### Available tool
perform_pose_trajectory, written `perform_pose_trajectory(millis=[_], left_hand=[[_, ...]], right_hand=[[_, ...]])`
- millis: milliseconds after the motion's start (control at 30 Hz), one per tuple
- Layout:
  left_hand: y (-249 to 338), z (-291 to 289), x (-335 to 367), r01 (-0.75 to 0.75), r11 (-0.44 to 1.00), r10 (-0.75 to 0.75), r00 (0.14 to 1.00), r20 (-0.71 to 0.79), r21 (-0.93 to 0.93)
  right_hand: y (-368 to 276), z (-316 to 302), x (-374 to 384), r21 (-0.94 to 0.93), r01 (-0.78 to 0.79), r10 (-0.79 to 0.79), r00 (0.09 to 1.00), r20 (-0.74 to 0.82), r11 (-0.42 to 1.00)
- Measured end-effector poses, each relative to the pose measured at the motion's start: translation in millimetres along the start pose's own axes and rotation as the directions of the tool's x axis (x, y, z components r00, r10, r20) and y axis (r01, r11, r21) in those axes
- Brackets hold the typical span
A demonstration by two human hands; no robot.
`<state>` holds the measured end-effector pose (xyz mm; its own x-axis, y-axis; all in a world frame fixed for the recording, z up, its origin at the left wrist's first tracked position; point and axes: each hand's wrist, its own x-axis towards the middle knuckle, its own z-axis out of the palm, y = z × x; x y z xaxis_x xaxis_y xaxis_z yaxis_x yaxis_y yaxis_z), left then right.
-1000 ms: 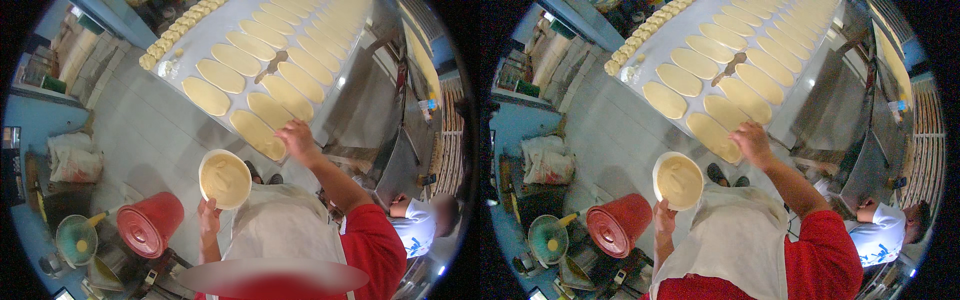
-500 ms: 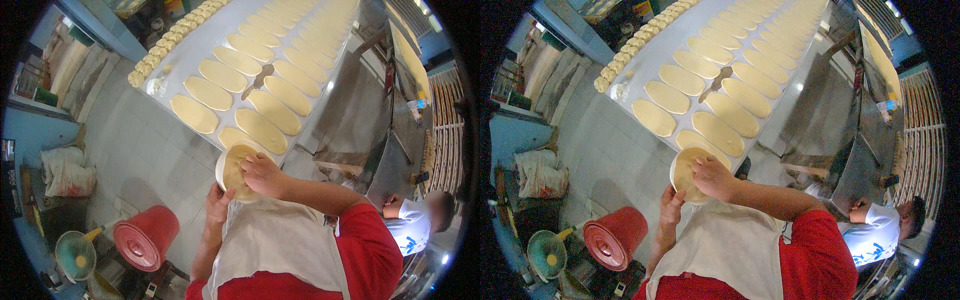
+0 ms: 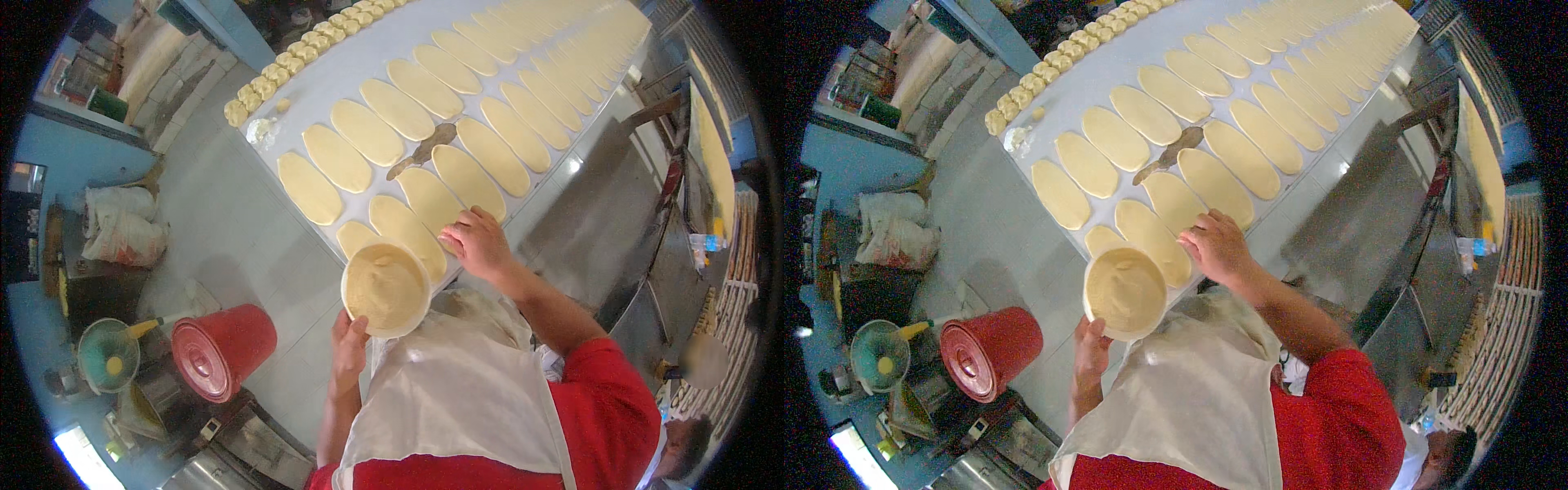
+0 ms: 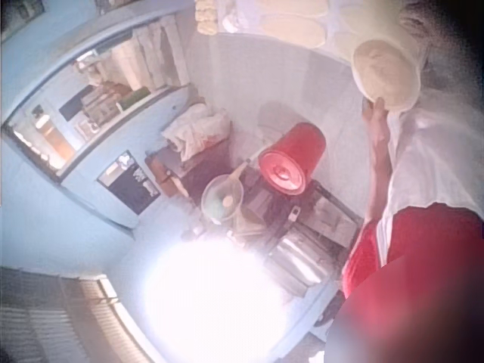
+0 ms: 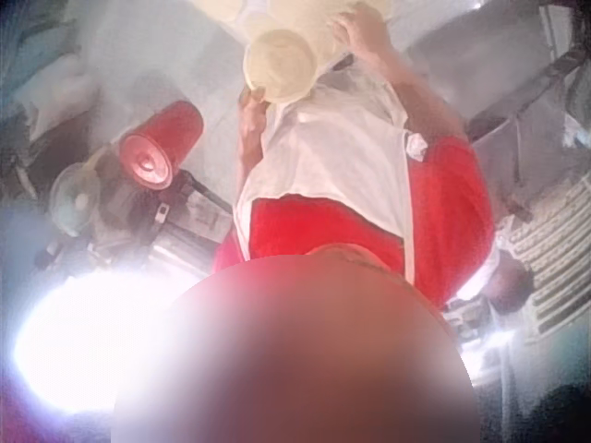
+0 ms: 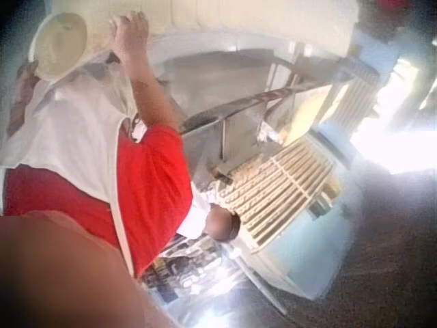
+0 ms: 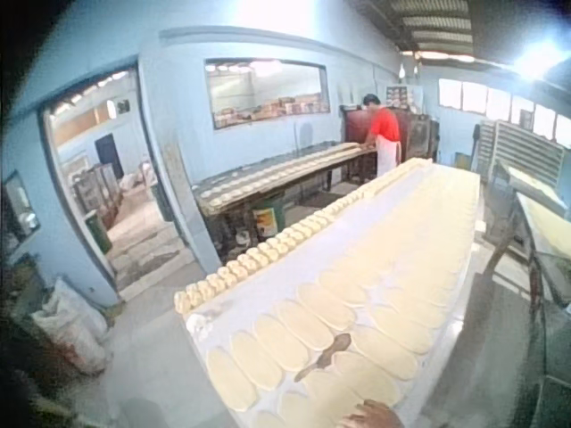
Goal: The person rolls out small dough balls into oval shapes using a rolling pin on a large metal table. They then retrieve a bowl of sesame seeds and sprinkle them over the flattened dough pieces.
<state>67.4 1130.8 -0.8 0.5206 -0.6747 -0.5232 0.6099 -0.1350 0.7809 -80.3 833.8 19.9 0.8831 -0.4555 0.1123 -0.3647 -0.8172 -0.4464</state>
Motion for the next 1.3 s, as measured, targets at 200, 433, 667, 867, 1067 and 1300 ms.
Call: perform_pose_trajectory(millis=[200, 433, 667, 867, 1067, 1300], left_hand=[[-11, 35, -17, -0.065, 0.994, 0.042, 0.968, -0.246, -0.086], [-18, 71, -26, -0.075, 0.992, 0.037, 0.941, -0.338, -0.102], [-26, 74, -20, 0.026, 0.997, -0.05, 0.939, -0.34, -0.075], [-28, 51, -11, -0.088, 0.981, 0.024, 0.942, -0.335, -0.175], [-21, 7, -10, -0.125, 0.976, 0.027, 0.882, -0.47, -0.179], [-3, -42, -18, -0.131, 0.971, -0.007, 0.821, -0.571, -0.2]], right_hand=[[88, 21, -8, -0.152, 0.173, -0.177, 0.984, -0.016, 0.973], [93, -24, 15, -0.019, -0.007, 0.007, 1.0, -0.001, 1.0], [-49, -11, 43, -0.014, 0.666, -0.634, 0.715, 0.296, 0.745], [-88, 9, 76, 0.004, 0.832, -0.699, 0.464, 0.544, 0.555], [-95, 29, 141, 0.384, 0.473, -0.588, 0.76, 0.277, 0.793], [-81, 127, 232, -0.055, 0.515, -0.486, 0.835, 0.257, 0.856]])
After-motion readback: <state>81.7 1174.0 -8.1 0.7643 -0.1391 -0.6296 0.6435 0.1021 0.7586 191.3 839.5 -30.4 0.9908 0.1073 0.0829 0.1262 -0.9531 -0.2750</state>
